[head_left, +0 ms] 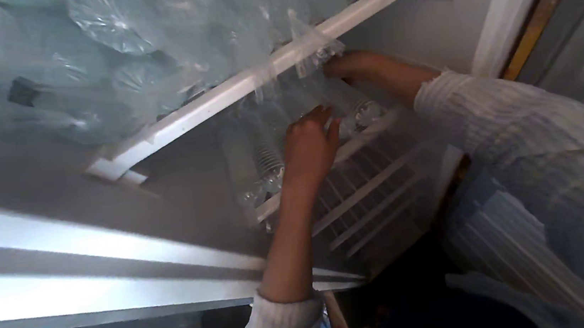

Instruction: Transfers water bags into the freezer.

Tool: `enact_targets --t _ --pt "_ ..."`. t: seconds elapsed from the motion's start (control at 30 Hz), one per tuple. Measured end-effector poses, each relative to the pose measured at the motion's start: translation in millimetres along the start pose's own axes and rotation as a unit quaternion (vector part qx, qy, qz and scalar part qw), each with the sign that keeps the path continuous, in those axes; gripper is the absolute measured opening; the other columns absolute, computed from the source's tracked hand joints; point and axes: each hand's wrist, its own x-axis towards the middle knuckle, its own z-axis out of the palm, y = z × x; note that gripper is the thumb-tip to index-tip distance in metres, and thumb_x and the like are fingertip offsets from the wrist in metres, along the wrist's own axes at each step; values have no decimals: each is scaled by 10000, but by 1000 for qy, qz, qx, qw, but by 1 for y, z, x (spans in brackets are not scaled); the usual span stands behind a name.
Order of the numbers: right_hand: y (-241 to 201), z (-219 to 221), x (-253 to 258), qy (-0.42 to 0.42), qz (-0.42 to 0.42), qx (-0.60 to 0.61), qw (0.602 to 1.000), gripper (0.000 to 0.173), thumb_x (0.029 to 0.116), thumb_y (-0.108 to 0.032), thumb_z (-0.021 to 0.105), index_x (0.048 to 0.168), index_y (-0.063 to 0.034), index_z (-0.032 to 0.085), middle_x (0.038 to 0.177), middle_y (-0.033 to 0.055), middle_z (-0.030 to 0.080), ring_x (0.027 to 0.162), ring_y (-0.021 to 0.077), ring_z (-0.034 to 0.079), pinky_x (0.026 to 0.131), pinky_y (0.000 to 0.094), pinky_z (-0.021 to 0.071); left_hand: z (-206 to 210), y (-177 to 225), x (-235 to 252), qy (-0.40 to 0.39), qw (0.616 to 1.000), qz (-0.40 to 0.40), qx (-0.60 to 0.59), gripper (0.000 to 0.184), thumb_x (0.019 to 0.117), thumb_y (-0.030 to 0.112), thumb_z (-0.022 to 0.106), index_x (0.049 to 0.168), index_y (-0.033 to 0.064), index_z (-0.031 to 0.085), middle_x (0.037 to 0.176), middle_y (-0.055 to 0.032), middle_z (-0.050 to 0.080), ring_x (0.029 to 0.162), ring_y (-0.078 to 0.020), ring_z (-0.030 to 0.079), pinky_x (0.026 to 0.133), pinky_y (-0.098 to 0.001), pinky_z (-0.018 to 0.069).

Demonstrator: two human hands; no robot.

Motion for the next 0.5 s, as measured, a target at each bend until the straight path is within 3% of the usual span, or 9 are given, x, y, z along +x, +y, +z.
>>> enact_targets --t 0.07,0.1,0.13,0.2,0.27,0.33,0.5 --pt "4 1 1 8 -5 -23 1000 399 1074 -193 499 1404 30 533 1384 233 550 1181 334 556 965 531 454 -1 2 1 -5 1000 24 -5 399 1069 284 535 1400 78 618 1494 -141 553 1338 -367 555 1097 -604 415" --pt "4 3 1 9 -16 -55 998 414 1072 -186 504 1413 48 523 1419 241 539 1253 349 543 1018 541 440 -2 4 2 -21 999 46 -10 429 1059 268 546 1449 91 575 1542 -129 504 1407 -359 486 1152 -606 348" --pt "4 5 2 4 -35 -98 994 430 1080 -176 491 1426 77 509 1476 254 510 1364 375 494 1106 550 397 -1 5 2 -33 997 72 -17 437 1046 246 565 1458 98 567 1541 -130 506 1423 -358 469 1158 -604 340" --pt "7 7 4 8 -76 -151 986 431 1087 -160 474 1415 117 506 1512 282 474 1443 420 415 1181 556 326 0 5 3 -62 993 94 -15 439 1028 223 605 1450 102 581 1503 -130 548 1407 -357 492 1147 -581 380" --pt "15 11 7 32 -89 -117 989 447 1077 -165 507 1425 115 503 1512 282 476 1449 421 407 1194 542 312 -1 2 2 -91 991 93 -1 475 1006 174 620 1473 111 560 1532 -118 522 1442 -348 450 1178 -562 345" --pt "20 16 7 61 -71 -40 995 446 1058 -175 549 1427 75 525 1485 259 512 1414 387 459 1169 526 358 -2 0 1 -103 991 90 6 512 978 123 631 1483 127 550 1549 -93 508 1463 -324 427 1194 -548 327" --pt "22 22 7 85 -64 -31 994 440 1062 -196 532 1424 53 536 1504 266 485 1416 405 451 1159 555 366 -9 7 0 -114 991 76 7 590 936 8 629 1501 148 529 1544 -100 510 1414 -321 495 1104 -582 430"
